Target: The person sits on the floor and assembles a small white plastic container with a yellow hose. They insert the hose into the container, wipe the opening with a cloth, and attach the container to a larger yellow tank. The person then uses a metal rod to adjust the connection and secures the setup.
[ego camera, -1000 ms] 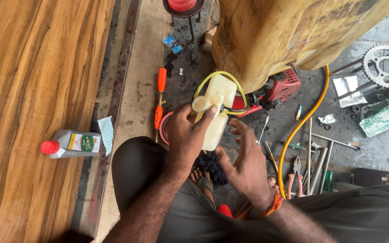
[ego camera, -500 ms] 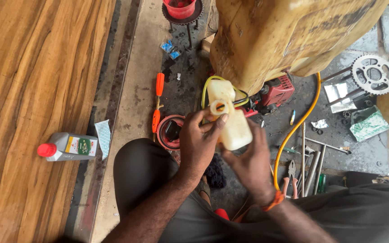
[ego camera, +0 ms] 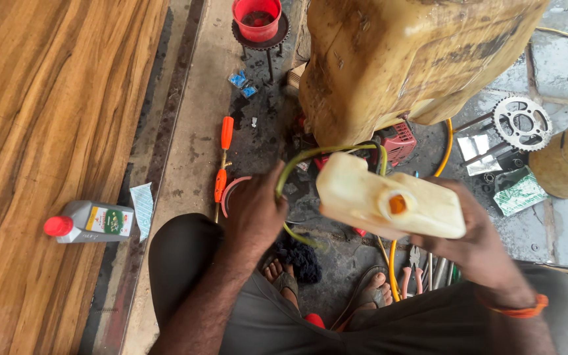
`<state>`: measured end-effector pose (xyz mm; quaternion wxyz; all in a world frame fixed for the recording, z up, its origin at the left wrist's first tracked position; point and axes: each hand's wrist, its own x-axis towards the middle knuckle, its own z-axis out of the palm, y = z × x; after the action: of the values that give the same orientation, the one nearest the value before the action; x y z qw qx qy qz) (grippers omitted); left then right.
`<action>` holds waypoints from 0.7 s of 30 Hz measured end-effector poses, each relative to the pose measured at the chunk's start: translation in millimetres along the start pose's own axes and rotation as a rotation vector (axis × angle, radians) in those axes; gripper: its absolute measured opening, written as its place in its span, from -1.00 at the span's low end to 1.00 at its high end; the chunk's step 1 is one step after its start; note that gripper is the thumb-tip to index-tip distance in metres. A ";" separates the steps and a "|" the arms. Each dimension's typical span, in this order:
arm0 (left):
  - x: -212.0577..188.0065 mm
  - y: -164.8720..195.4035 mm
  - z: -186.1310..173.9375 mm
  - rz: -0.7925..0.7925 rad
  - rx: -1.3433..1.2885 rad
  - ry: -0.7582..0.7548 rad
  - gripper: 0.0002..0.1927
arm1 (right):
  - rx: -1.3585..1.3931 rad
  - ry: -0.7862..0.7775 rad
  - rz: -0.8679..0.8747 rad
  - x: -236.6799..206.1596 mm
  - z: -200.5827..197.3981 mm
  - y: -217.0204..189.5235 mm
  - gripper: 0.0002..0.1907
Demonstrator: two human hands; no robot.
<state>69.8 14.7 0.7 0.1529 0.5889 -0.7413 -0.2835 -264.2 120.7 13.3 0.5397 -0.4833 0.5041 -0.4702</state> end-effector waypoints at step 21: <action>15.0 66.8 32.5 0.103 -0.783 -0.524 -0.71 | -0.266 -0.213 -0.084 -19.2 -46.0 -40.4 -0.11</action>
<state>-4.8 17.9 13.5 0.1852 0.3581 -0.6205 -0.6727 -311.9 133.9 54.1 0.5011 -0.6182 0.4813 -0.3674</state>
